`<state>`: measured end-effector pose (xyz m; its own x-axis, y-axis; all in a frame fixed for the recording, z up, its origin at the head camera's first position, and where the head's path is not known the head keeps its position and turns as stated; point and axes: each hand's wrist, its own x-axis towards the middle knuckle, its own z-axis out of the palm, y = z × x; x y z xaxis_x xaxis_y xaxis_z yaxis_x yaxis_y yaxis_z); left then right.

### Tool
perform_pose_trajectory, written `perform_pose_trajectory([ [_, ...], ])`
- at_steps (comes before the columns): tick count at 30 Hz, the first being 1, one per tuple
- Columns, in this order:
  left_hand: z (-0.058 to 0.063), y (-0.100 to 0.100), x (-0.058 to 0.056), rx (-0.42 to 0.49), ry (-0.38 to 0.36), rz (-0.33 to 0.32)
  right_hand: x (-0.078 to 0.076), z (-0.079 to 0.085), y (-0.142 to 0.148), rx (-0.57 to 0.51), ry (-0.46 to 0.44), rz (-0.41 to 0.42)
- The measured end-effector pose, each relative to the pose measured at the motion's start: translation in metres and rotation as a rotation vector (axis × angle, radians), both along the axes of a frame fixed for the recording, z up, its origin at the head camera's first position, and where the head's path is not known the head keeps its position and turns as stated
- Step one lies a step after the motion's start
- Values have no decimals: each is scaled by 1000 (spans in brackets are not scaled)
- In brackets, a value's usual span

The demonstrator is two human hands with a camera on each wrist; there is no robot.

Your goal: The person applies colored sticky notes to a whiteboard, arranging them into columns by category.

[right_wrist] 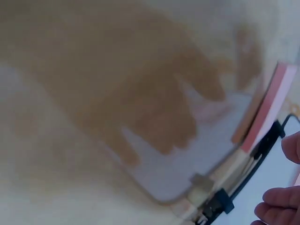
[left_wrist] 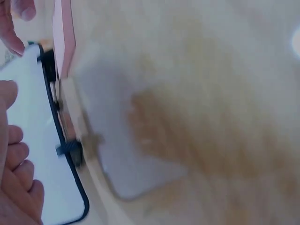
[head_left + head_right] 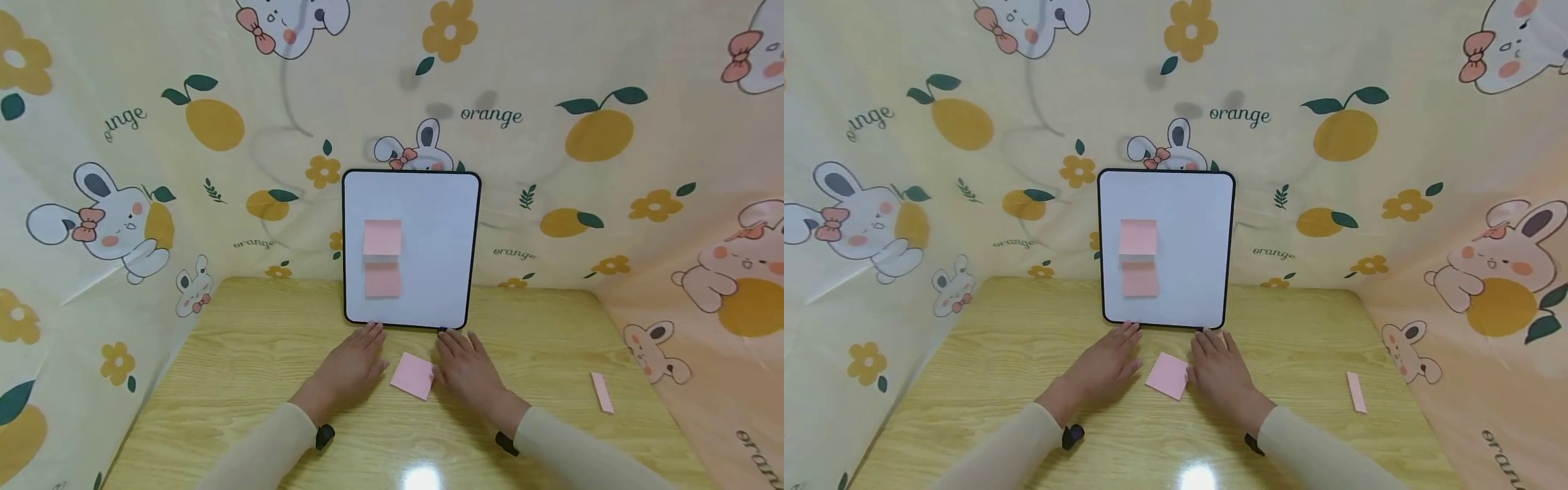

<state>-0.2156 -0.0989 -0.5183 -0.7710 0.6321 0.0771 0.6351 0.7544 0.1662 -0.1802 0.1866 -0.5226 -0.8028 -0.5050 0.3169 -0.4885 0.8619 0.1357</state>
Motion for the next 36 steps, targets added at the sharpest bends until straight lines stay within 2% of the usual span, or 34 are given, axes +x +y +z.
perform_pose_trajectory([
  [2,-3,5,6,-23,0,-36,12,-4,3,-21,-15,32],
  [7,-11,18,21,-65,-36,-100,39,-8,3,-43,-132,74],
  [10,-14,25,28,-75,-89,-123,50,-8,-1,-47,-199,73],
  [14,-18,30,33,-95,-135,-145,57,-8,-5,-33,-219,88],
  [18,-20,31,37,-127,-132,-149,58,-8,-7,-27,-224,101],
  [23,-20,26,43,-131,-148,-103,52,-13,-11,-17,-237,105],
  [29,-21,9,45,-94,-143,-39,41,-16,-27,22,-255,127],
  [36,-23,-13,45,-50,-136,-10,34,-15,-47,29,-272,164],
])
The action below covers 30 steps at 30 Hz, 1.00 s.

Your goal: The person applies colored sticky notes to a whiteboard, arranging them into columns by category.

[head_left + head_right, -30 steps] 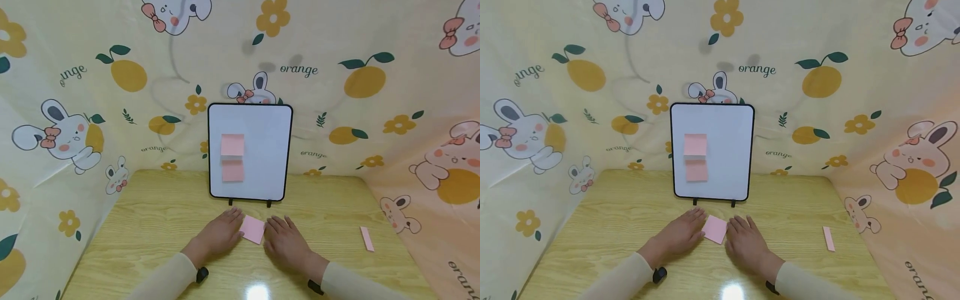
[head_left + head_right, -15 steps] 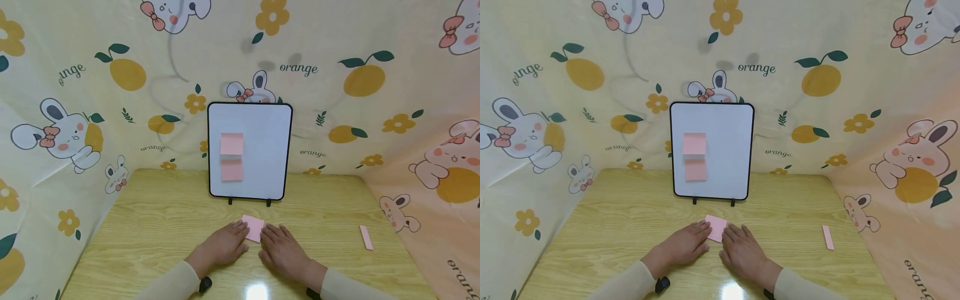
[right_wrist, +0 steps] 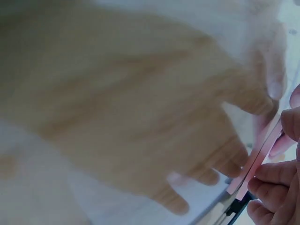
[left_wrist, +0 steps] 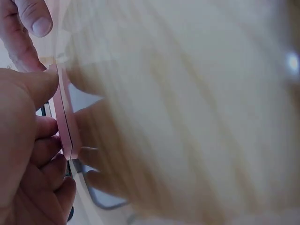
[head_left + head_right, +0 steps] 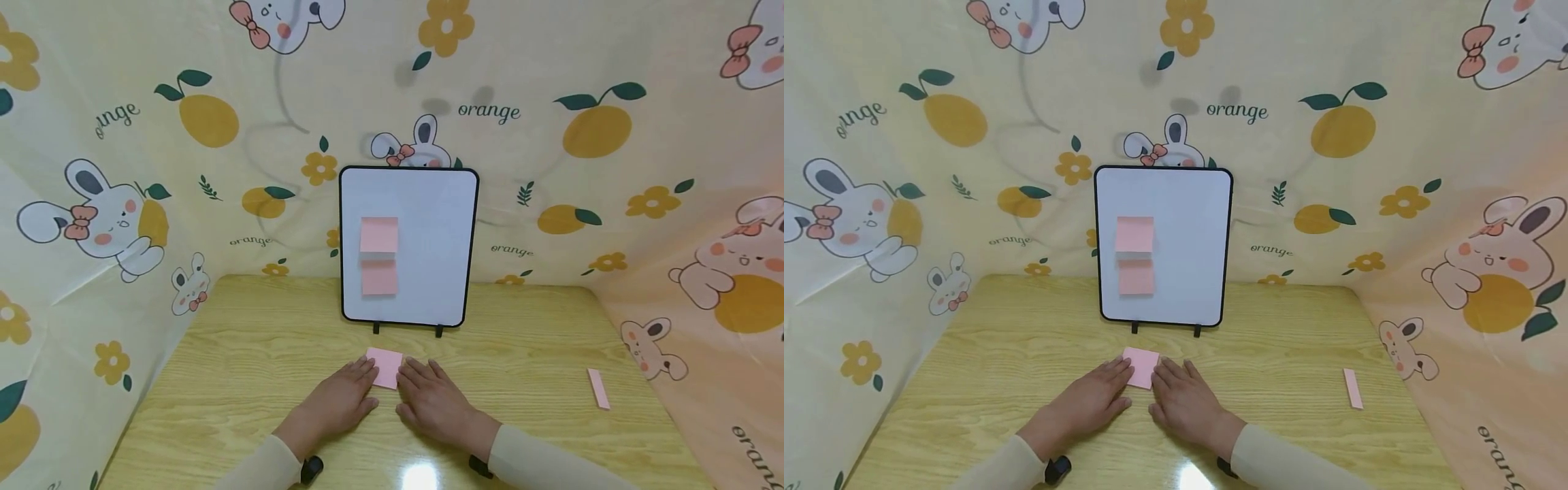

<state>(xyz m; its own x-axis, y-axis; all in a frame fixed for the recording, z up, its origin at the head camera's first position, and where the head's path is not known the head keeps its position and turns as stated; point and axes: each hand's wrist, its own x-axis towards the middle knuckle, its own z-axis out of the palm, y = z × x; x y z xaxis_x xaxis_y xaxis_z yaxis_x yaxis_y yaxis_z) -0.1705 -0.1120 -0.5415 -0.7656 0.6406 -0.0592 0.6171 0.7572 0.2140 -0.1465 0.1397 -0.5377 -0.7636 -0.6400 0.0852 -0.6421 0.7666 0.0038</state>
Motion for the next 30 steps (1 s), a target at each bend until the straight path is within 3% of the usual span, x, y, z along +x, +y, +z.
perform_pose_trajectory([
  [16,6,-17,9,67,-5,64,-13,-3,-22,82,-28,10],
  [30,9,-16,11,78,-31,76,-13,1,-20,55,-45,9],
])
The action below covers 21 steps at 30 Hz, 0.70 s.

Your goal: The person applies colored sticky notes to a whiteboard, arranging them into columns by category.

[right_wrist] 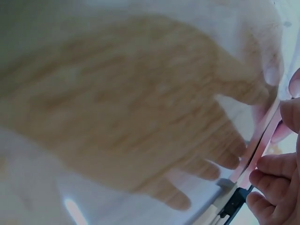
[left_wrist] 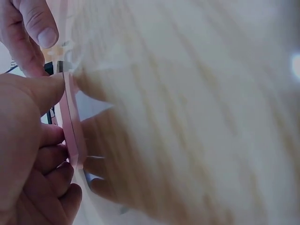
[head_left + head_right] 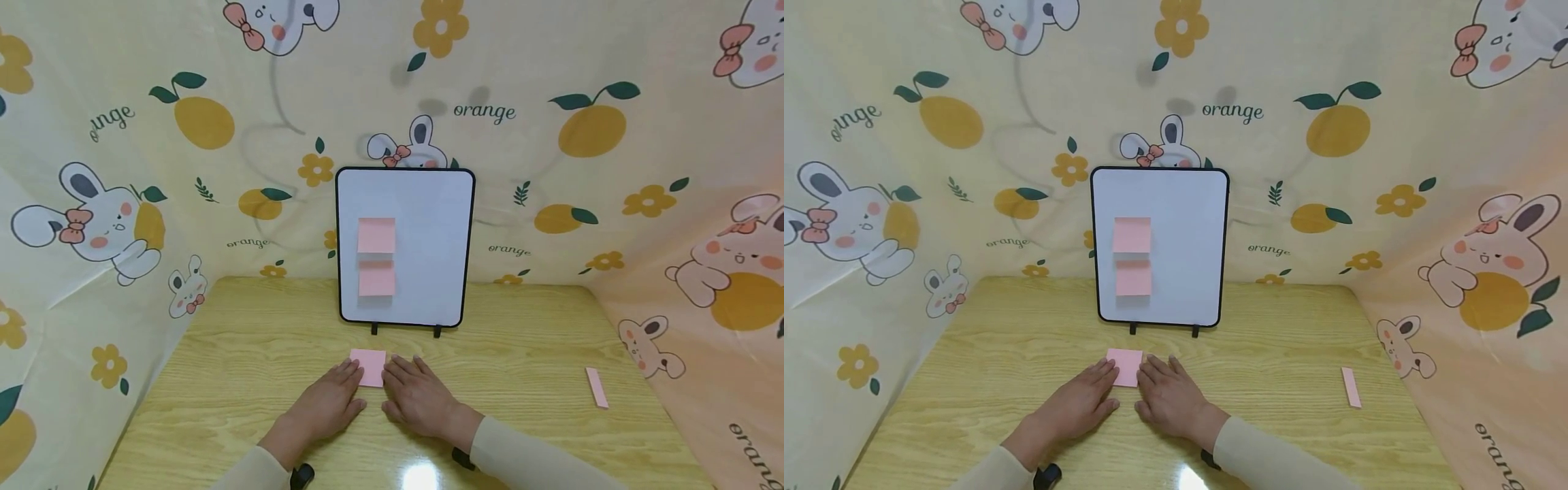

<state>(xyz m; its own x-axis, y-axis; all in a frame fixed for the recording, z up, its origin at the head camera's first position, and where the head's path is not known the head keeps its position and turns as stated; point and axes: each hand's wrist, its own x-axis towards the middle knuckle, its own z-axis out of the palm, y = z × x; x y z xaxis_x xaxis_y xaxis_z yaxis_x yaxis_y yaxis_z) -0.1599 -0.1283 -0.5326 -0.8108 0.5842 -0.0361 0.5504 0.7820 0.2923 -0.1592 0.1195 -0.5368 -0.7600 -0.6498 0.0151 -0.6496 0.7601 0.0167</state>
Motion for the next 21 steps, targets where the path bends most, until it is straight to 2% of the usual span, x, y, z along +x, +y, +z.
perform_pose_trajectory([
  [5,0,0,-1,6,-7,1,2,1,7,-40,-7,-37],
  [10,-1,-1,-3,0,-3,13,5,6,24,-136,6,-97],
  [16,2,0,-4,22,9,5,6,10,59,-194,76,-211],
  [21,1,3,-6,38,20,-2,14,11,98,-220,153,-323],
])
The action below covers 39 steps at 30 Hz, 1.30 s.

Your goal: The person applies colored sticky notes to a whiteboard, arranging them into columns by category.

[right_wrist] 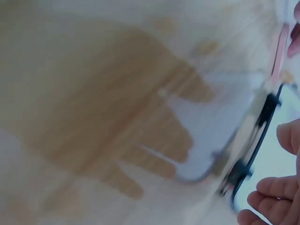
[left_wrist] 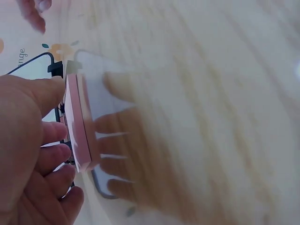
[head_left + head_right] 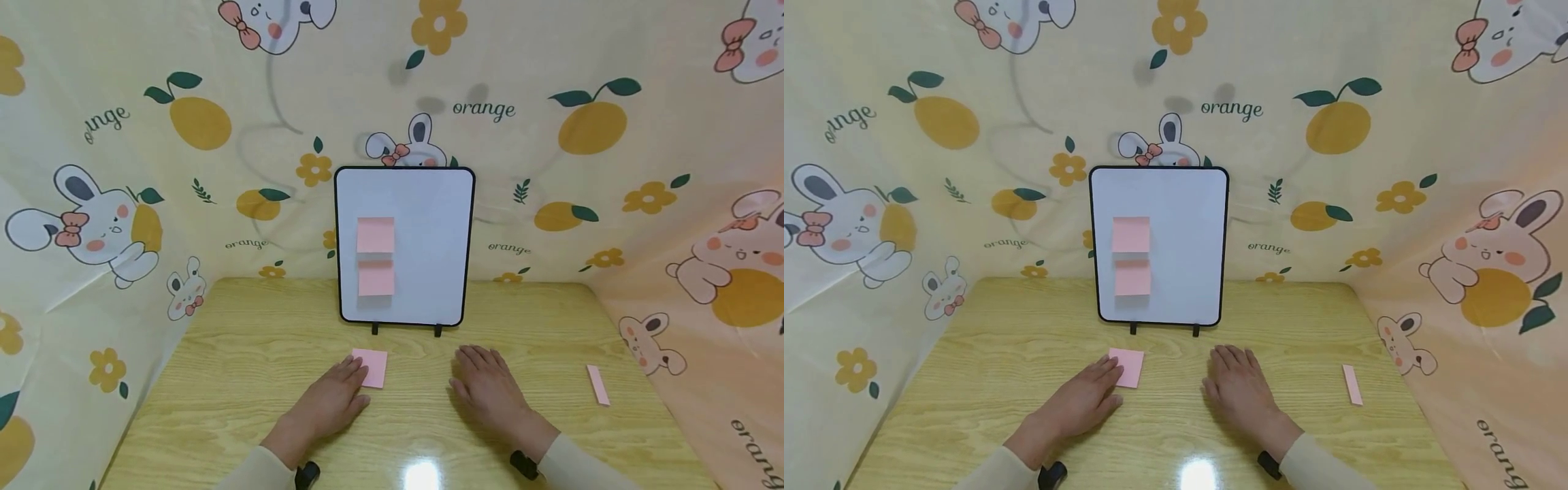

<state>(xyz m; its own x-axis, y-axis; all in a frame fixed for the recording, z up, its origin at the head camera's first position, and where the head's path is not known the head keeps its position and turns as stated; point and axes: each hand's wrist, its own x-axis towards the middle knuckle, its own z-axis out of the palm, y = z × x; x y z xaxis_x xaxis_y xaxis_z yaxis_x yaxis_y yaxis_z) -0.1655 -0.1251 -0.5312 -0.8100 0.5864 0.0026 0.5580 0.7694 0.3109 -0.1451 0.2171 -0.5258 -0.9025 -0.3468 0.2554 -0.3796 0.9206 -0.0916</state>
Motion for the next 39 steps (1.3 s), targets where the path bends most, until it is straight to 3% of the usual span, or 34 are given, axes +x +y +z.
perform_pose_trajectory([
  [11,-2,17,-4,-17,-2,-15,38,-4,93,-7,97,-211],
  [20,-7,23,-4,-100,-2,-27,58,-3,148,-98,-125,-475],
  [32,-5,25,-2,-102,-24,-19,63,-4,170,-71,-339,-521],
  [39,-6,25,-2,-102,-23,-17,60,-6,161,-64,-336,-502],
])
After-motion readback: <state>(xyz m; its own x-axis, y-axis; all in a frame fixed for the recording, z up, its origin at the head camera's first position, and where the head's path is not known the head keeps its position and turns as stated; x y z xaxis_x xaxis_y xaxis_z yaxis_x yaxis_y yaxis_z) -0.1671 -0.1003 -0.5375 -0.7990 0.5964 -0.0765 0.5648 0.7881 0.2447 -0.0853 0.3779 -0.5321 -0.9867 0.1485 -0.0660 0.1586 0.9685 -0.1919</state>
